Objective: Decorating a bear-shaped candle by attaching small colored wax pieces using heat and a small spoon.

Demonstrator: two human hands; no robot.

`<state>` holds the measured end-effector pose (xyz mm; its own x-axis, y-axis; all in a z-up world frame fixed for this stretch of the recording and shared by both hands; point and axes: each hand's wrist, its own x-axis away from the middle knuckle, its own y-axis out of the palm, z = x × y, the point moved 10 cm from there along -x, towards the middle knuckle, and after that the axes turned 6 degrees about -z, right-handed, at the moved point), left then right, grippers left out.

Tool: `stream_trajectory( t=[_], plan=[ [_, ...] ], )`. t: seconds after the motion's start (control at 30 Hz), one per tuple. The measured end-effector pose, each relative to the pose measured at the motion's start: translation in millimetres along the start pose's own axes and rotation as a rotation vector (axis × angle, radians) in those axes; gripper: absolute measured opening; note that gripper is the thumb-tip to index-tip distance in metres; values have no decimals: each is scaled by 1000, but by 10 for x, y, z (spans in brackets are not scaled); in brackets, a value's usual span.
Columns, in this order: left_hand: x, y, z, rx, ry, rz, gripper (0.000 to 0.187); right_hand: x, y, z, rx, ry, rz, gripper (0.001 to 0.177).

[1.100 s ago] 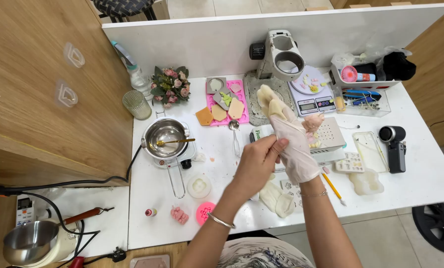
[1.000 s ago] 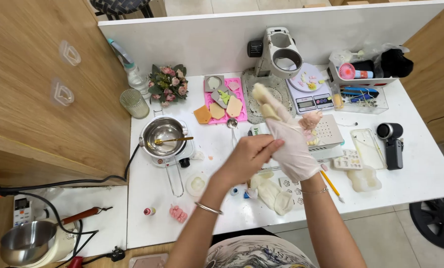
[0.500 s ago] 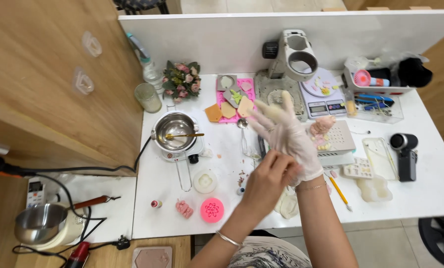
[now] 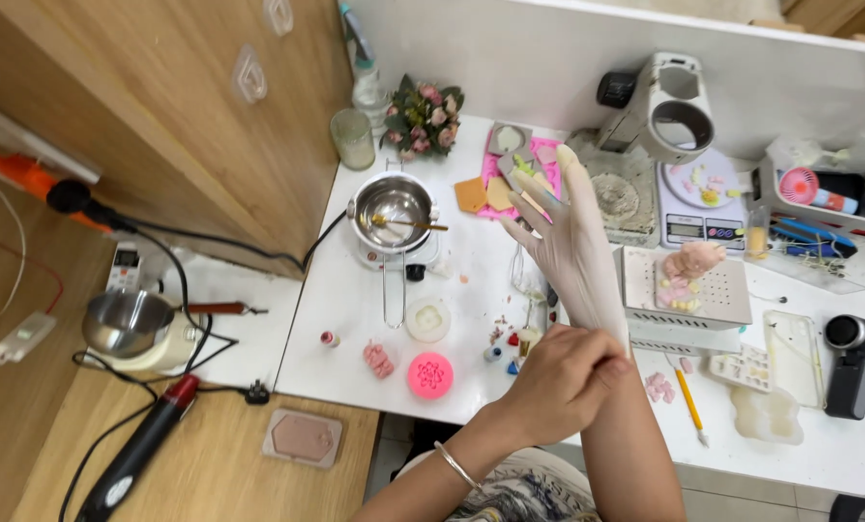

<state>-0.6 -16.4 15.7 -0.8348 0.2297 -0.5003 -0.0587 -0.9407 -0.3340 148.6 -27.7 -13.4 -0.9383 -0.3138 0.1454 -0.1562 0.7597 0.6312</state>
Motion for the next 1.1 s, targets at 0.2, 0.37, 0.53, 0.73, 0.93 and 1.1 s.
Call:
stream_trajectory(
  t=[0.2,0.37,0.53,0.73,0.93,1.1],
  plan=[
    [112,178,98,-140,-48,-162,20,116,111,-56,-452,57,-291,66],
    [207,41,-339,-255,-143,9,14,-88,-338,-136,-954,-48,-235,53],
    [274,184,-147,-548,80,92,9,90,-222,-365,-1049,-156,-312,47],
    [405,522,384,-693,385,272,20,264,-578,-922,-720,-481,-484,40],
    [459,628,413,-577,438,167,18,403,-859,-607,-888,-210,-526,24],
    [763,471,-670,-320,-92,-50,27,1005,-991,-451,-158,-73,-266,26]
  ],
)
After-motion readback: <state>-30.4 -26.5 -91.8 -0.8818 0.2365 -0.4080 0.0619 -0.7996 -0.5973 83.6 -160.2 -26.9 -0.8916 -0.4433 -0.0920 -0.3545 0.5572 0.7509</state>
